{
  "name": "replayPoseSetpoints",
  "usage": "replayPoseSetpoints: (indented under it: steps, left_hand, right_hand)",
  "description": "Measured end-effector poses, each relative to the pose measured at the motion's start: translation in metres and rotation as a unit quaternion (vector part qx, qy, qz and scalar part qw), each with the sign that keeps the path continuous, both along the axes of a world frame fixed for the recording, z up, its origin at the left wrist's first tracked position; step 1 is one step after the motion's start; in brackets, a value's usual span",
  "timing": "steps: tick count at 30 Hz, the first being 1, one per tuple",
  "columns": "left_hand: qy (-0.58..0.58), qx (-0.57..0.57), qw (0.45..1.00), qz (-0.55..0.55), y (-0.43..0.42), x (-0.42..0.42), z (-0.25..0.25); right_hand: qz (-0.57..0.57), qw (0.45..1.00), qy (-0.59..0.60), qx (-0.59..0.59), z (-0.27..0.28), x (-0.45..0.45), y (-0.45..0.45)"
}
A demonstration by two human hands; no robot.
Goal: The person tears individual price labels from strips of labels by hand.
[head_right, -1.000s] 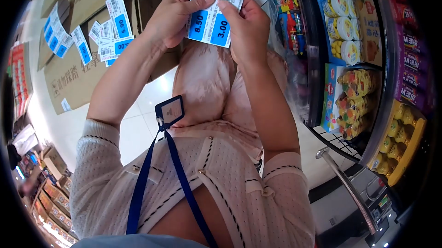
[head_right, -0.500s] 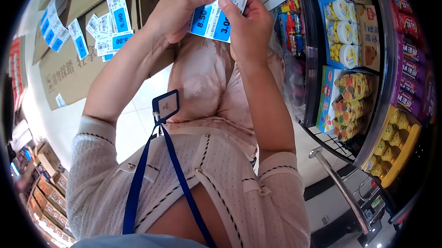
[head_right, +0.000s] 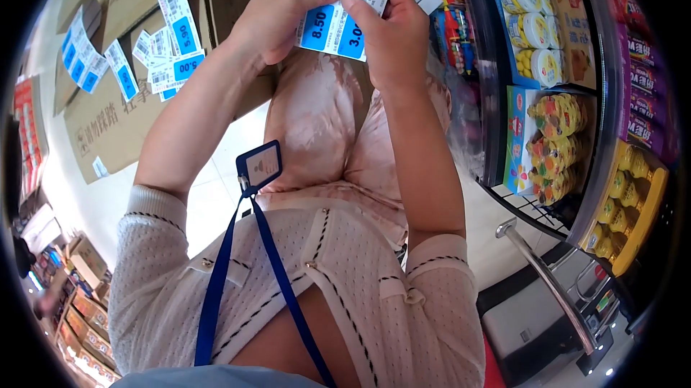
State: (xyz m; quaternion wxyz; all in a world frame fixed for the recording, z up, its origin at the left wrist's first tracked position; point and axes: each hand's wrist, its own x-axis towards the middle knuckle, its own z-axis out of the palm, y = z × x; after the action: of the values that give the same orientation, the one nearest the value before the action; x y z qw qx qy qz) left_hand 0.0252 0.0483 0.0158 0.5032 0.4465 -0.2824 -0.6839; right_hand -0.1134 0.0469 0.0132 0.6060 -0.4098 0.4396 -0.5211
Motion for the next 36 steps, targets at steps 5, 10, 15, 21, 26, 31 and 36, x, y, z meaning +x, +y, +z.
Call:
replayPoseSetpoints:
  steps: [5,10,15,21,26,31,36]
  left_hand:
    - [-0.012,-0.007,1.000,0.015,0.000,-0.002,-0.004]
    - [0.020,0.004,1.000,-0.007,0.000,0.004,-0.005]
    - [0.045,0.030,0.999,0.001,-0.001,0.003,-0.001]
    - [-0.063,-0.043,0.997,0.030,-0.003,-0.004,-0.013]
    - [0.014,-0.035,0.999,0.037,-0.003,-0.008,-0.004]
    - [0.061,-0.008,0.998,0.020,-0.005,-0.002,-0.005]
    - [0.075,0.012,0.996,0.047,-0.006,-0.003,-0.003]
  right_hand:
    - [-0.033,0.999,0.011,-0.014,-0.006,0.003,0.002]
    - [-0.026,0.999,-0.023,0.001,-0.004,0.004,0.002]
    - [-0.033,0.999,0.025,-0.010,-0.006,0.005,0.002]
    - [-0.002,0.995,0.084,-0.045,-0.004,0.003,-0.005]
    - [0.021,0.997,0.064,-0.031,-0.004,0.001,-0.007]
    - [0.026,0.987,0.144,-0.065,-0.008,-0.001,-0.010]
    - [0.075,0.995,0.070,-0.019,-0.007,-0.004,-0.012]
